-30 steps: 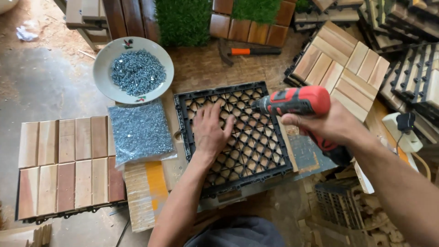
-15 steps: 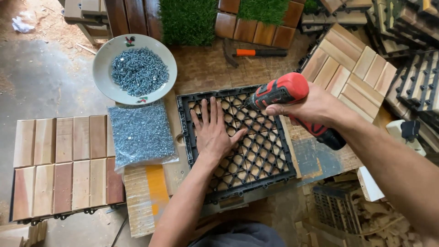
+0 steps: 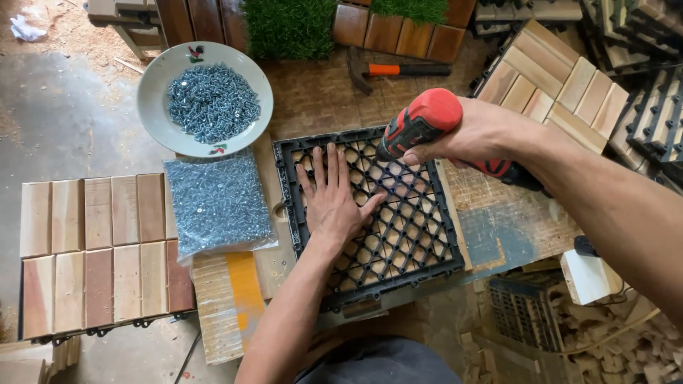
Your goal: Screwing wooden slats onto a plastic grid base using a power drill to assemble interlocking floor tiles.
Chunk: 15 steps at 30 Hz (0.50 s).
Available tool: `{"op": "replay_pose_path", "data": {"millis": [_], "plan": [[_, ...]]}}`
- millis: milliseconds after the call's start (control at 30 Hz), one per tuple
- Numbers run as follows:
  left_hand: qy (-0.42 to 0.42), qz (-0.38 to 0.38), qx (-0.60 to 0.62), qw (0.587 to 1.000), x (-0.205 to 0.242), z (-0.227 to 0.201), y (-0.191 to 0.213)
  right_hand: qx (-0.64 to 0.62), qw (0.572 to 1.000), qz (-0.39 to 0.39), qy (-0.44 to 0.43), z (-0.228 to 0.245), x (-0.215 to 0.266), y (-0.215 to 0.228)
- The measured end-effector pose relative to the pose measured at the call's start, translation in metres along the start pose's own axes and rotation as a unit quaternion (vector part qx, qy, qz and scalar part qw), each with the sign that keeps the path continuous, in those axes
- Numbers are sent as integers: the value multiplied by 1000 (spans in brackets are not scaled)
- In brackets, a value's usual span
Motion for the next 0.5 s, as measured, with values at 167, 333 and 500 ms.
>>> {"op": "replay_pose_path", "data": {"millis": [167,333,500], "plan": [[-4,-7,13,1000,2,0,3,57,998,-4,19,8,-4,0],[-27,-179,99,978,-19,48,11,63,996,-34,58,6,18,-8],[197,-177,-47,963,-60,162,88,-23,998,-51,11,-25,41,-22]]}}
Point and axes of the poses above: each hand's wrist, its own x-axis away from the middle knuckle, its own y-axis out of the back of the hand, z = x × y, the point moved 3 cm from there along -x, towards the middle knuckle, and after that the axes turned 2 degrees about -z, right-handed, at the moved point
